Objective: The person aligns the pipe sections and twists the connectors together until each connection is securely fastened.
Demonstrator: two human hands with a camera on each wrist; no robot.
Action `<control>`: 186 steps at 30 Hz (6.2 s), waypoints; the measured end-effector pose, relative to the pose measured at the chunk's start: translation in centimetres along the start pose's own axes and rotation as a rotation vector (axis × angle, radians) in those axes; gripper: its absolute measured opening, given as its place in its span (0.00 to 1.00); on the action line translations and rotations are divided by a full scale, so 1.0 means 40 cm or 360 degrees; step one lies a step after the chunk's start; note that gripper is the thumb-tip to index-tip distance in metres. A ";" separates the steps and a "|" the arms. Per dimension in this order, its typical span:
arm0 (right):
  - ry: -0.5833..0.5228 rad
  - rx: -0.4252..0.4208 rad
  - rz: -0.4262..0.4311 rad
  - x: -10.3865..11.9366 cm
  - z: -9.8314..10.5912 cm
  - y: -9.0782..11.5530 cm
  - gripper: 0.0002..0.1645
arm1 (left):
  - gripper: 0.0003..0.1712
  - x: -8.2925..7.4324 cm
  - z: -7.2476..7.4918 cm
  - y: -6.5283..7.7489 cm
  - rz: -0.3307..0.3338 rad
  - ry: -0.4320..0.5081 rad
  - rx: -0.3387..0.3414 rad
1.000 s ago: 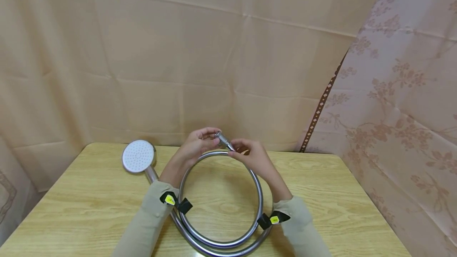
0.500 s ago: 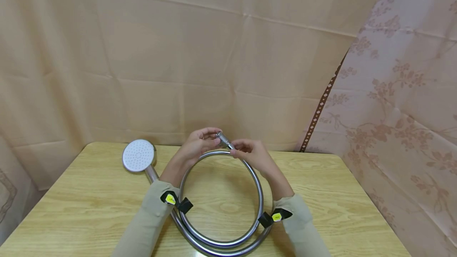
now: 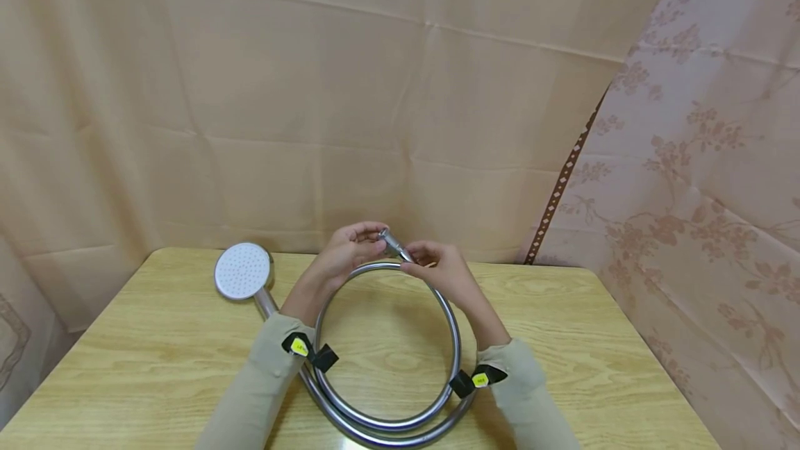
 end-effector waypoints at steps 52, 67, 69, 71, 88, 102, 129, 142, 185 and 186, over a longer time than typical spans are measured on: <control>0.0137 -0.0115 0.0117 0.029 0.030 -0.013 0.15 | 0.25 -0.031 -0.004 -0.012 -0.0015 0.0046 -0.0010; -0.0231 0.0134 -0.0088 -0.016 0.007 -0.009 0.16 | 0.24 -0.016 0.000 -0.006 -0.0018 0.0031 0.0020; -0.0210 0.0130 -0.0089 -0.015 0.007 -0.008 0.17 | 0.24 -0.013 0.000 -0.006 -0.0013 0.0030 0.0020; -0.0191 0.0119 -0.0082 -0.013 0.007 -0.006 0.17 | 0.25 -0.013 -0.001 -0.005 -0.0007 0.0030 0.0019; -0.0201 0.0094 -0.0096 -0.007 0.015 -0.008 0.17 | 0.24 -0.021 -0.012 -0.011 -0.0027 0.0051 0.0032; -0.0432 0.0310 -0.0176 -0.029 -0.004 -0.013 0.17 | 0.26 -0.013 -0.007 0.003 -0.0022 0.0018 0.0024; 0.0536 -0.0230 0.0238 0.052 0.018 0.015 0.14 | 0.24 -0.015 -0.006 -0.001 -0.0075 0.0112 -0.0027; -0.0008 0.0085 0.0123 0.011 0.013 -0.005 0.16 | 0.24 -0.017 -0.009 0.003 -0.0067 0.0119 -0.0021; -0.0132 0.0154 -0.0107 0.021 0.016 -0.027 0.15 | 0.26 -0.032 -0.001 0.002 -0.0087 0.0058 0.0024; -0.0133 0.0155 -0.0115 0.020 0.015 -0.028 0.15 | 0.26 -0.032 -0.001 0.003 -0.0089 0.0060 0.0025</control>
Point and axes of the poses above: each hand's wrist, its own y-axis away from the middle knuckle, its own z-axis out of the back of the hand, x = y × z, the point moved 8 cm from there along -y, towards the middle knuckle, and after that the axes turned 11 degrees about y, right-handed, at the moved point
